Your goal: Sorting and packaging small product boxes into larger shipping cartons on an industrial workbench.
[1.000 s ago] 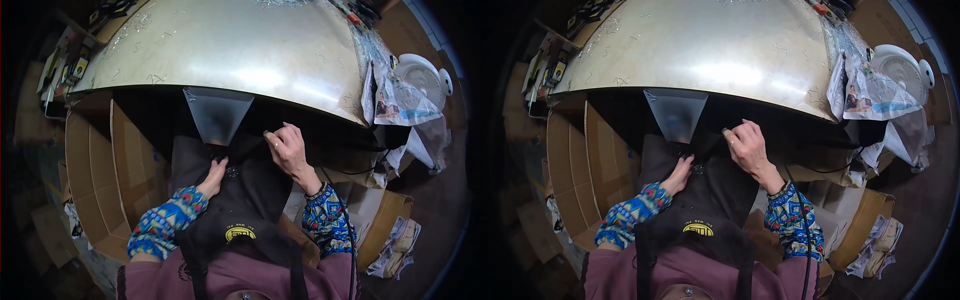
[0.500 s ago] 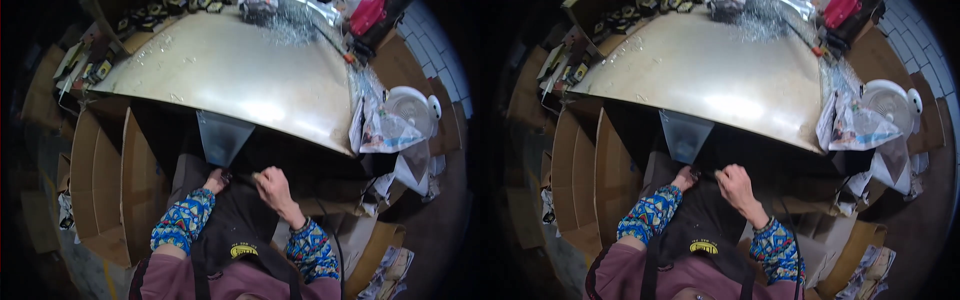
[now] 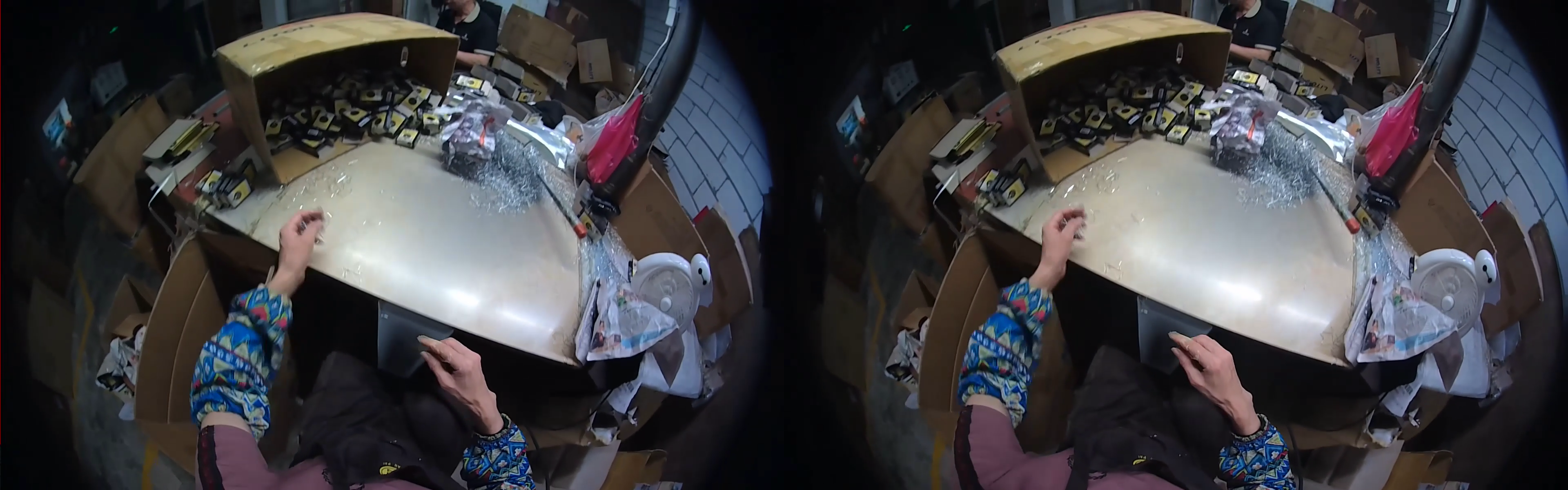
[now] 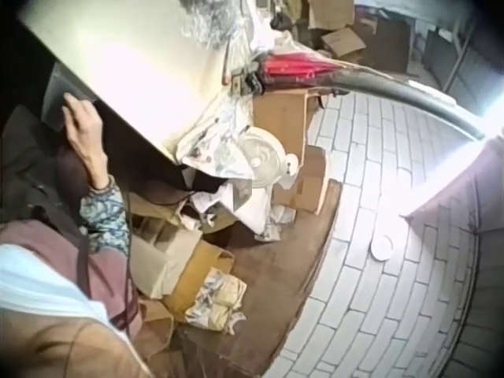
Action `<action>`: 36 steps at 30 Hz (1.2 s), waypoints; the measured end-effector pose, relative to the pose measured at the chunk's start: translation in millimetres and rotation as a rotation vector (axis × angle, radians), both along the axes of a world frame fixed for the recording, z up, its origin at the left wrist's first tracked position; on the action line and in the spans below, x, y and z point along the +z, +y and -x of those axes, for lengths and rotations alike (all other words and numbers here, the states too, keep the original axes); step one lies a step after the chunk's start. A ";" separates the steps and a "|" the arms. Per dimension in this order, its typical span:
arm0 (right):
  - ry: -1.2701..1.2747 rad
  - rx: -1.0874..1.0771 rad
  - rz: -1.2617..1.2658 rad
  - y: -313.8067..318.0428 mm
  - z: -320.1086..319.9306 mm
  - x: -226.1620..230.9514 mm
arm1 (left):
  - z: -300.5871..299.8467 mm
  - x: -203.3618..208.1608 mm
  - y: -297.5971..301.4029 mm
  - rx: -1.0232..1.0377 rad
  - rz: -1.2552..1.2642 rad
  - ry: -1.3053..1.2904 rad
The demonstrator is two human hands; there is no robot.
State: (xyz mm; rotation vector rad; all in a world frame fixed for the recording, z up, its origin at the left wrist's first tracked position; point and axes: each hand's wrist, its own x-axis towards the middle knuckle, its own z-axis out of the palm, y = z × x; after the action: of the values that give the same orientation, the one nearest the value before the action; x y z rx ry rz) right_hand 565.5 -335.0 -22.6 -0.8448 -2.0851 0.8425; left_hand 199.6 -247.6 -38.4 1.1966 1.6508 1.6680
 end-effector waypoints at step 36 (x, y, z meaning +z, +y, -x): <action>1.355 -0.892 0.352 303.3 -156.4 -44.6 | -41.1 0.8 559.3 -0.087 0.573 1.518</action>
State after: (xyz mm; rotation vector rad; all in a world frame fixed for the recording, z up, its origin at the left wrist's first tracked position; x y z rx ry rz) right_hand 722.0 -31.7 -67.2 -0.8591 -0.3153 0.8579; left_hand 240.7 311.7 -37.6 2.2792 2.4470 -0.1408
